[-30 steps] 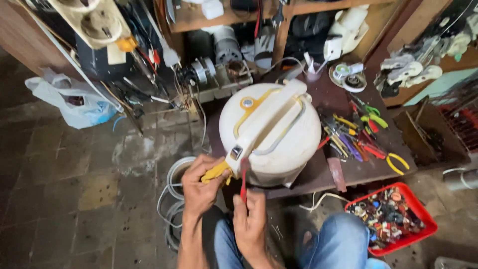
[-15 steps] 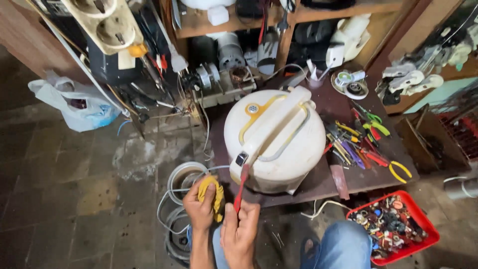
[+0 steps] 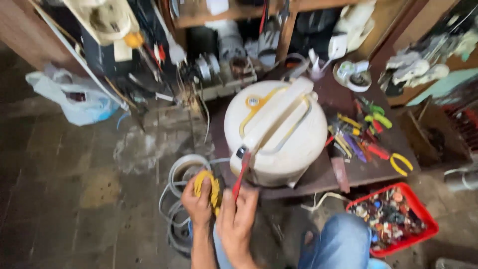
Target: Cleaning the exterior and prying dirt from the crevices of a rice cooker using a cloth and a screwdriver.
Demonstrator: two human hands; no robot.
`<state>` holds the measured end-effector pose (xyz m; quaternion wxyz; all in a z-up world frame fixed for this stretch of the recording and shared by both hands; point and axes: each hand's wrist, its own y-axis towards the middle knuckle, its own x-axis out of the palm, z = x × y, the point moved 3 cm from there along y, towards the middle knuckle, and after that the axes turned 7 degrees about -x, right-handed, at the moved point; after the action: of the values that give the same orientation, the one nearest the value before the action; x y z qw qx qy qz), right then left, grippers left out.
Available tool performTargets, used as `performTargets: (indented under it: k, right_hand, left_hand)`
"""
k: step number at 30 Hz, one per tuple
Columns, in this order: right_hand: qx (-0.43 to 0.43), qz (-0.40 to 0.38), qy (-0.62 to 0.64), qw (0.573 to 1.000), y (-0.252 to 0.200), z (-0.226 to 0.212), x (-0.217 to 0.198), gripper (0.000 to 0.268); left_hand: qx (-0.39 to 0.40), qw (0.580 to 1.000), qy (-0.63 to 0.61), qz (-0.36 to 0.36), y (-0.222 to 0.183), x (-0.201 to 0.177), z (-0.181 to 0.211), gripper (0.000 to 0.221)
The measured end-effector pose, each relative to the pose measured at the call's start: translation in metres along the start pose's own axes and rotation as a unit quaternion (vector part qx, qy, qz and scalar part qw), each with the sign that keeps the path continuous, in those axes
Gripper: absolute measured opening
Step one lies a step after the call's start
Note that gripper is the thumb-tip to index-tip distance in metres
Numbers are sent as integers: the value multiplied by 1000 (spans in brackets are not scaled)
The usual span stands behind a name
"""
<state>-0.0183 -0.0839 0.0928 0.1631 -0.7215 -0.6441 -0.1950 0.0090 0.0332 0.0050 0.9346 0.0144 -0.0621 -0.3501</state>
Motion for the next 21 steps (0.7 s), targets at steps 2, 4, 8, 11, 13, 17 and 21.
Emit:
performTargets:
  k: [2,4,8,11,13,17,21]
  right_hand:
    - [28,16,-12,999,3,8,-3,14]
    - [-98,-15,-88,991,6,-2,-4,16]
    - [-91,-9,-62,994,3,-6,0,14]
    - [19,-8,-1,1000,-3,14,-7,16]
    - [-116,-16,-95,989,8,-9,-1,17]
    - [-34,-9,-2,999,7,-9,-2,16]
    - [-91,-26,-66,993,8,5,-14,15]
  left_hand:
    - [-17,1000,15,17,8,2,-4,36]
    - [6,999,39,9,2,-1,-2,38]
    - [5,1000,11,4,-2,2,4,35]
    - [-10,1000,4,12,-1,5,4,36]
    - [27,999,34,4,-1,9,3,34]
    - [113,992,15,-47,-7,25,13,25]
    - [140,985,49,-87,-7,34,26,23]
